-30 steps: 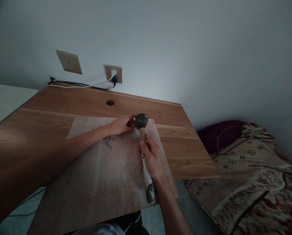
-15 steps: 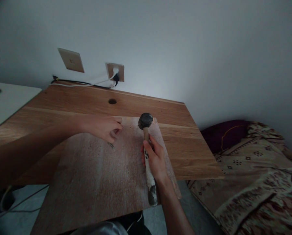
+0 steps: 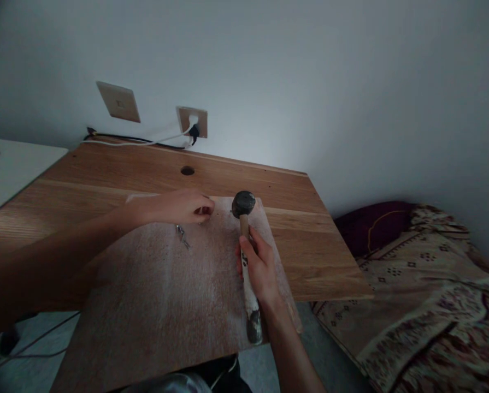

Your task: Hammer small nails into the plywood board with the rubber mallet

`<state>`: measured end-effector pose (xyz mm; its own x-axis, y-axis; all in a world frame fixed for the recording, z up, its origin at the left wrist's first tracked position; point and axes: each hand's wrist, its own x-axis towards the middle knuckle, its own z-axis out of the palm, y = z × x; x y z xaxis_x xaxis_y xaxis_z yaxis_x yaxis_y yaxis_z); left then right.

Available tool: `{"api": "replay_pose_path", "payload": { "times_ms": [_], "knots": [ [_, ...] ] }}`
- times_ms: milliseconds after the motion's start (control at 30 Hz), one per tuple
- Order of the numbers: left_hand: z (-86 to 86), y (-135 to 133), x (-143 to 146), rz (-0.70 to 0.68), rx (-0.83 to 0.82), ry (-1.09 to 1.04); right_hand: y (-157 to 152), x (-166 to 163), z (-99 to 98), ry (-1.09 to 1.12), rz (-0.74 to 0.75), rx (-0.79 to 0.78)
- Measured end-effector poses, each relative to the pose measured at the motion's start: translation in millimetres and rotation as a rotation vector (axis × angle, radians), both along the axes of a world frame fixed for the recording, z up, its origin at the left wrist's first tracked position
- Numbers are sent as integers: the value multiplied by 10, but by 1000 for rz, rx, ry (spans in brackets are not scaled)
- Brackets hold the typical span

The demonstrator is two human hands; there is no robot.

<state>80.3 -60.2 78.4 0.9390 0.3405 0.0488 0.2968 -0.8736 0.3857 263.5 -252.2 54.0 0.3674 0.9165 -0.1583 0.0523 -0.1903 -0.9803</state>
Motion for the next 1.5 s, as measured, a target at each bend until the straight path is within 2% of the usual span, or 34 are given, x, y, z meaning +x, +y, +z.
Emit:
{"api": "replay_pose_path", "payload": {
  "times_ms": [167,300,667,800,967,1067,1267,1367,1500],
  "knots": [
    [-182,73,162,38,49,-139,1,21,-33,11,-9,-9],
    [-287,93,223,26,117,-152,9,24,-48,12,5,7],
    [-215,52,187,-8,189,-125,-1,34,-87,15,19,48],
    [-302,61,245,-20,141,-181,-1,35,-88,22,21,35],
    [-558,132,255,23,-35,-349,3,30,-55,9,35,55],
    [-656,163,233,60,-121,-412,20,23,16,40,42,65],
    [-622,149,211,126,-245,-405,92,-44,125,137,50,71],
    [-607,127,219,163,-284,-400,128,-101,72,105,72,92],
    [-626,126,225,191,-242,-379,128,-157,-8,90,63,84]
  ]
}}
